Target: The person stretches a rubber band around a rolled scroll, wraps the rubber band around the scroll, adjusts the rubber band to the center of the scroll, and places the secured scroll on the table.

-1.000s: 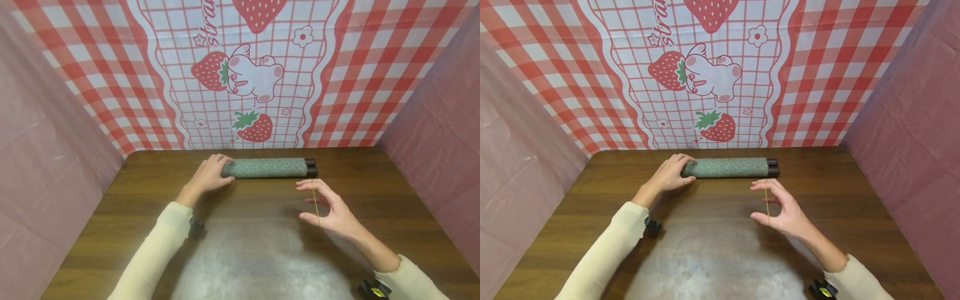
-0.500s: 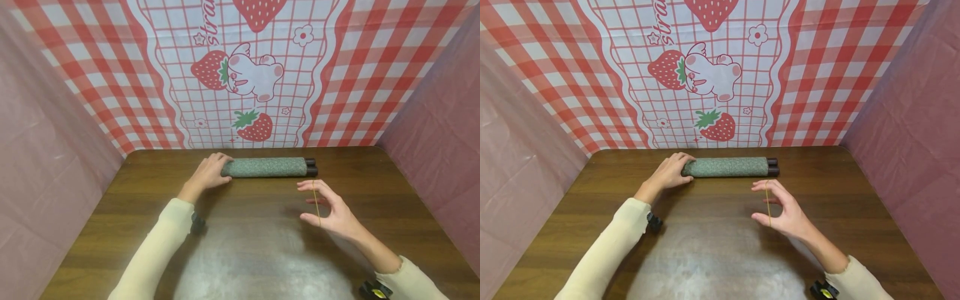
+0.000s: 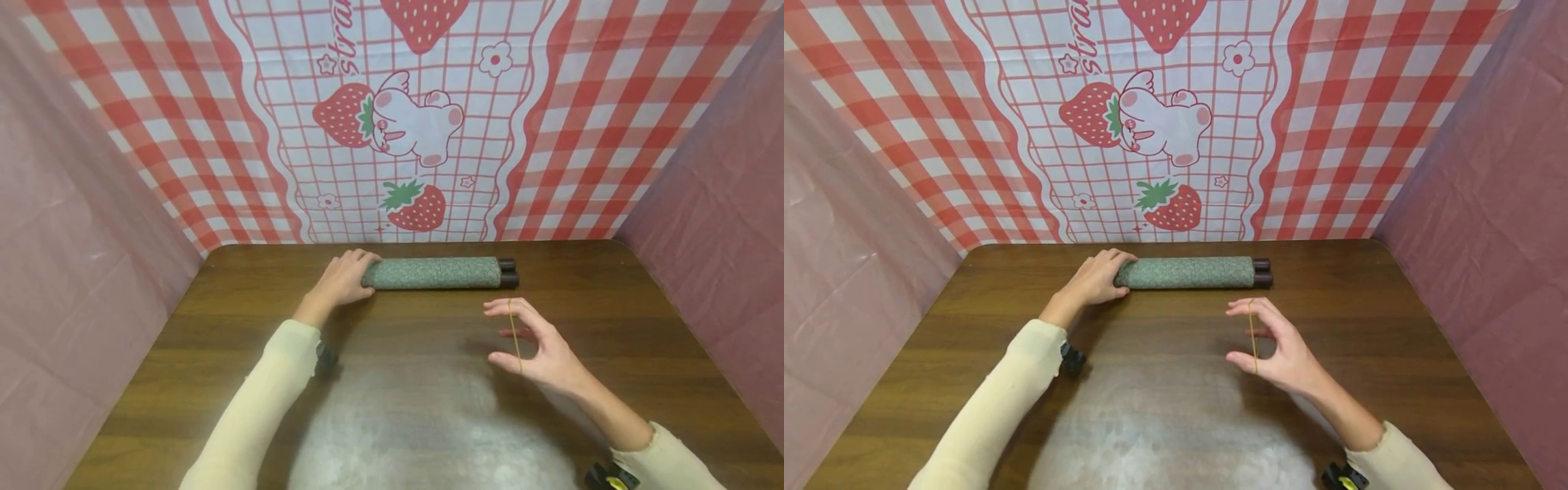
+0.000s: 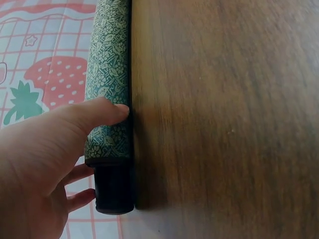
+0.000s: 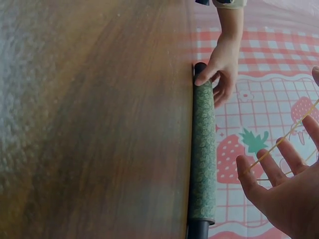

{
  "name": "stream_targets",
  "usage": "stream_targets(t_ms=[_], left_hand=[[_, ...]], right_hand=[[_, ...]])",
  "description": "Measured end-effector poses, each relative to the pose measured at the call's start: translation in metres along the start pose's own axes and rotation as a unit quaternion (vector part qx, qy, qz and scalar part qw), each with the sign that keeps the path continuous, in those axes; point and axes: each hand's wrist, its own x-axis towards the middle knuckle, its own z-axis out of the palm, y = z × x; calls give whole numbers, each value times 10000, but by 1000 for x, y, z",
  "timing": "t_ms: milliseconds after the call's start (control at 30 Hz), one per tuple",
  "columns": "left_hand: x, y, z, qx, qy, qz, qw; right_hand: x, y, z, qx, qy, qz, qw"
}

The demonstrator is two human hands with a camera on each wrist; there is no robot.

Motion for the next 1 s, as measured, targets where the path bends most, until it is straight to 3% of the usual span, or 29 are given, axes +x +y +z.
stream_targets(t_ms=[33,100,333,433,467,567,700,867,1000], left_hand=[[6,-9,10,-56,18,-28,10000],[5,-6,6,-56,-56,-98,9999],[-19,48,-52,-147,-542,-416,9976],[-19,49,-52,-87,-582,-423,9974],[-15,40,-44,-41,-553,-370,9978],[-9,34,-38,-5,-625,-394,9973],[-6,40,-41,45,-727,-528,9959],[2,35,-30,170,-705,-612,9955],[2,42,-35,337,-812,-675,9938]], right_hand=[[0,0,0,-2,-3,3,10000],[0,0,0,0,-5,7,10000],[-1,0,0,-21,0,44,10000],[-1,0,0,-18,-3,53,10000],[-1,0,0,-16,-5,51,10000],[0,-1,0,0,-20,47,10000],[-1,0,1,-1,-18,44,10000],[-1,0,0,-19,13,56,10000],[-1,0,-1,-15,4,54,10000]])
